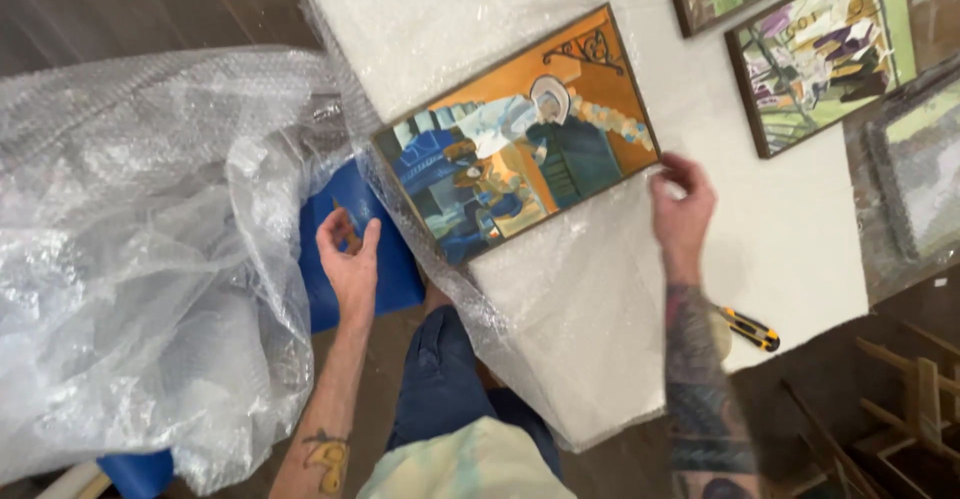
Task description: Wrap framed artwork in bubble wrap and secure it with tape
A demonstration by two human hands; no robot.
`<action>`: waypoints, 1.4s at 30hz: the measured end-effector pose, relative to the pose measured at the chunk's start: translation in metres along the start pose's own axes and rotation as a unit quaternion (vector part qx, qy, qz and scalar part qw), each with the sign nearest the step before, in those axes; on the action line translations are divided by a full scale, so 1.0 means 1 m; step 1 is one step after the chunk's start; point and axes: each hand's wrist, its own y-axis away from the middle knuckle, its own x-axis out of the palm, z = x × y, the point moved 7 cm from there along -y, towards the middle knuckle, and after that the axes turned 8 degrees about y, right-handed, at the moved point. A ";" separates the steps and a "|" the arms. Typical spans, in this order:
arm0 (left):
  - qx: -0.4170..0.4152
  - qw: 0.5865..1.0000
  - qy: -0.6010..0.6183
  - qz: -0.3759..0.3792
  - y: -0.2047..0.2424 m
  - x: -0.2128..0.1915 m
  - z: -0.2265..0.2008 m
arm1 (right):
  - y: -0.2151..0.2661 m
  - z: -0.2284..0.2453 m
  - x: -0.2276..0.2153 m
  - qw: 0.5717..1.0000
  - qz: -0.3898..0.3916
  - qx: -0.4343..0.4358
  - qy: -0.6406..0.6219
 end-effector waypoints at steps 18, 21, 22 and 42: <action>-0.151 0.942 0.293 0.065 -0.025 0.071 0.141 | 0.005 -0.040 0.006 0.983 -0.012 0.072 0.166; -0.130 0.941 0.299 0.086 -0.020 0.075 0.093 | 0.020 -0.053 0.006 0.963 0.017 0.189 0.189; -0.130 0.942 0.298 0.087 -0.010 0.078 0.071 | 0.019 -0.062 0.006 0.963 0.016 0.190 0.189; -0.007 0.997 0.016 0.077 0.022 0.092 -0.018 | -0.007 -0.082 -0.025 0.981 -0.026 0.100 0.163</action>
